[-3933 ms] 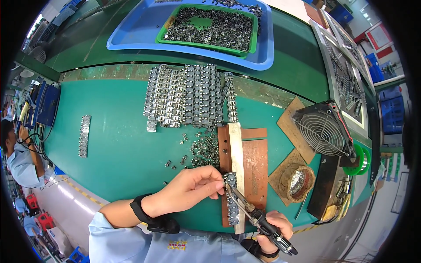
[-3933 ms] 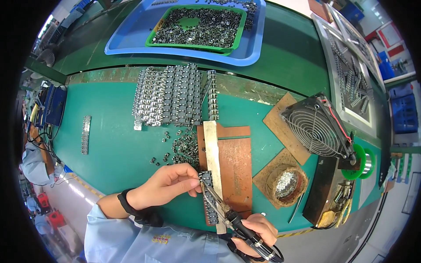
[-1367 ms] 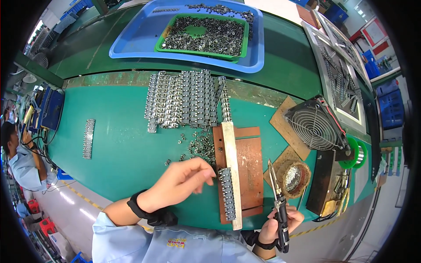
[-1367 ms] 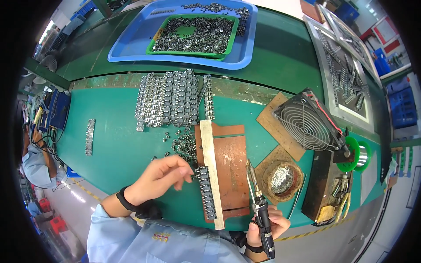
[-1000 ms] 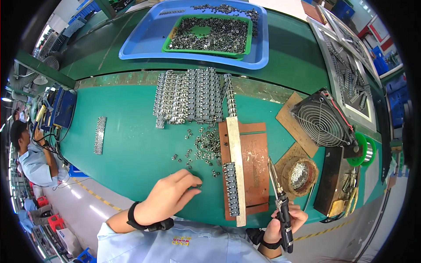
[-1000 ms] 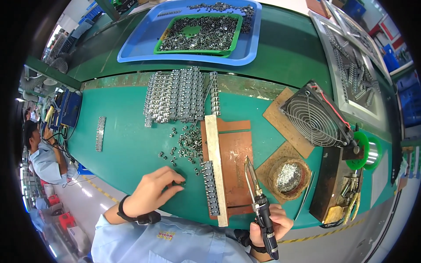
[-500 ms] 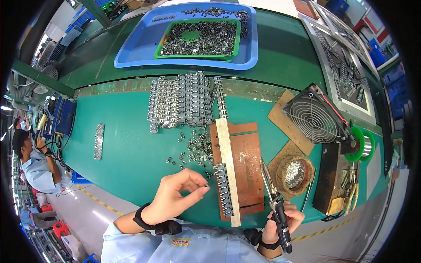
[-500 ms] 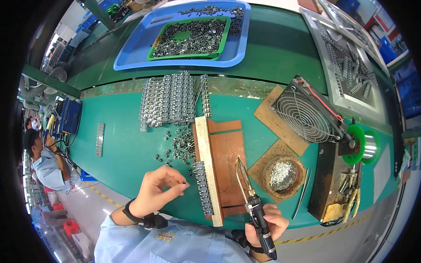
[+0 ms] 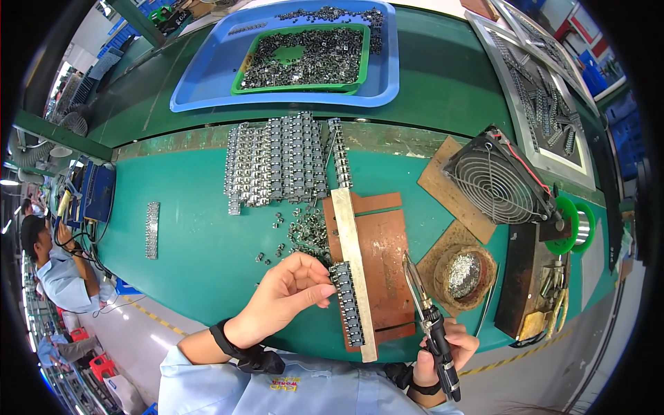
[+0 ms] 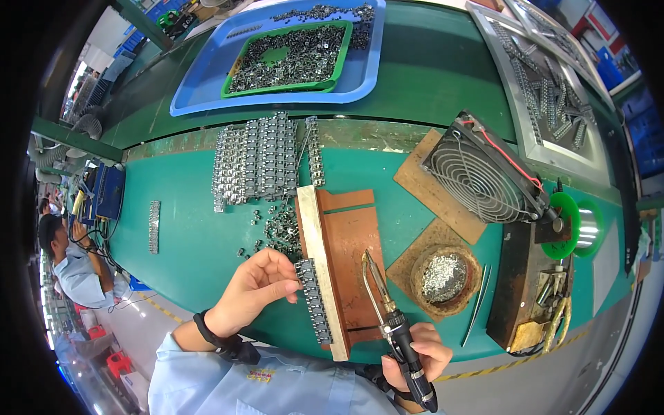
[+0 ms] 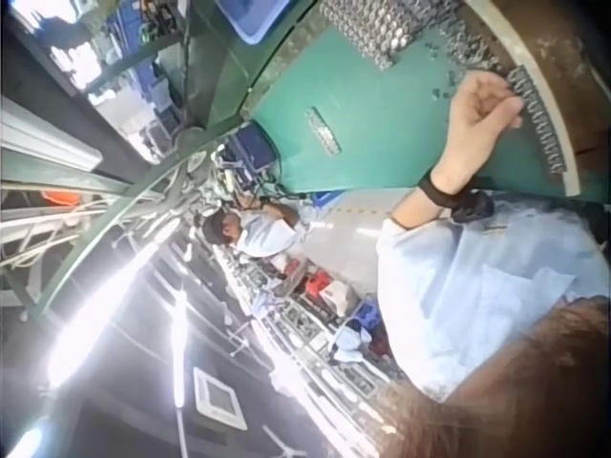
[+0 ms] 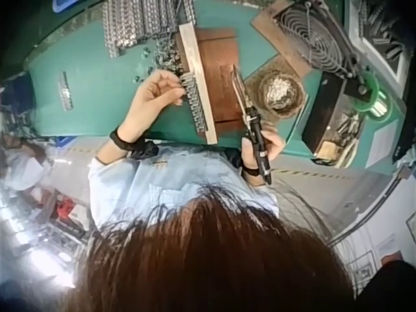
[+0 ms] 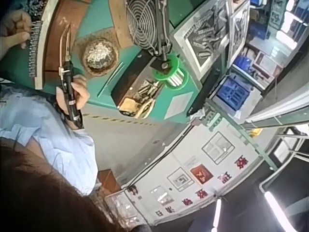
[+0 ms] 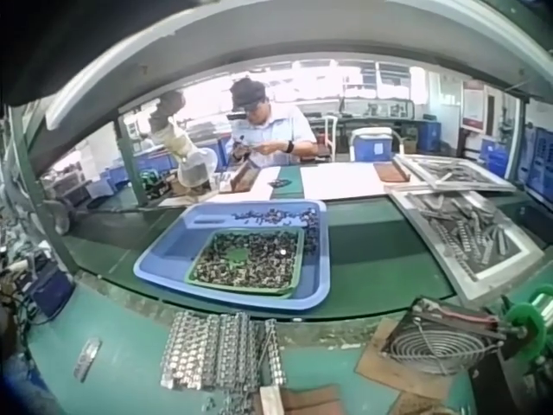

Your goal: Soldering small electronic components onto a printed circuit board at an industrial workbench.

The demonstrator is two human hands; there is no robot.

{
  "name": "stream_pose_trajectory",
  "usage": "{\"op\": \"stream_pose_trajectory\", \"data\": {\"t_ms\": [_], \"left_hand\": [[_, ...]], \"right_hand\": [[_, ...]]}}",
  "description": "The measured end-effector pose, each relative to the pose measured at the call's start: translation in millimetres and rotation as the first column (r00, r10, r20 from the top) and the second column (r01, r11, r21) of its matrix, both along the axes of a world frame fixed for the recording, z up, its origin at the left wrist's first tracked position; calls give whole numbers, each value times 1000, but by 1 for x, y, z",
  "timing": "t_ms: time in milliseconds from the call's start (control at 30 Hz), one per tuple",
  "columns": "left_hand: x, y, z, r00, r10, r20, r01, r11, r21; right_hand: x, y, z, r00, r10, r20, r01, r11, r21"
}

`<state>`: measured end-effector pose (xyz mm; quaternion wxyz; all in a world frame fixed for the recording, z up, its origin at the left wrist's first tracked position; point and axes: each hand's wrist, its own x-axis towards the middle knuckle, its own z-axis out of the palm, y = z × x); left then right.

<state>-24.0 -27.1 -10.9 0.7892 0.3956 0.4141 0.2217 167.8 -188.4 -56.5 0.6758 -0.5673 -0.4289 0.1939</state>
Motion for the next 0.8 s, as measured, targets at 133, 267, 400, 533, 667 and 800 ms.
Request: {"op": "stream_pose_trajectory", "data": {"t_ms": [133, 267, 400, 533, 667, 800], "left_hand": [[2, -1, 1, 1000, -6, -19, 7, 1000, 23], [3, -1, 1, 999, -5, -38, 7, 999, 50], [4, -3, 1, 1000, 5, -23, -3, 997, 72], [5, -3, -1, 1000, 13, -2, -13, 998, 69], [6, -3, -2, 1000, 14, 10, -15, 998, 58], [3, -1, -2, 1000, -8, 27, 8, 1000, -24]], "right_hand": [[-1, 0, -2, 1000, -11, -3, 11, 1000, 6], [0, -1, -1, 1000, -11, -17, 11, 1000, -10], [-1, 0, 1, 1000, -3, -13, 3, 1000, -21], [0, -1, 0, 1000, -5, -16, 4, 1000, -27], [-1, 0, 1, 999, -3, -33, 2, 999, -32], [-1, 0, 2, 1000, 1, -18, -2, 999, -32]]}}
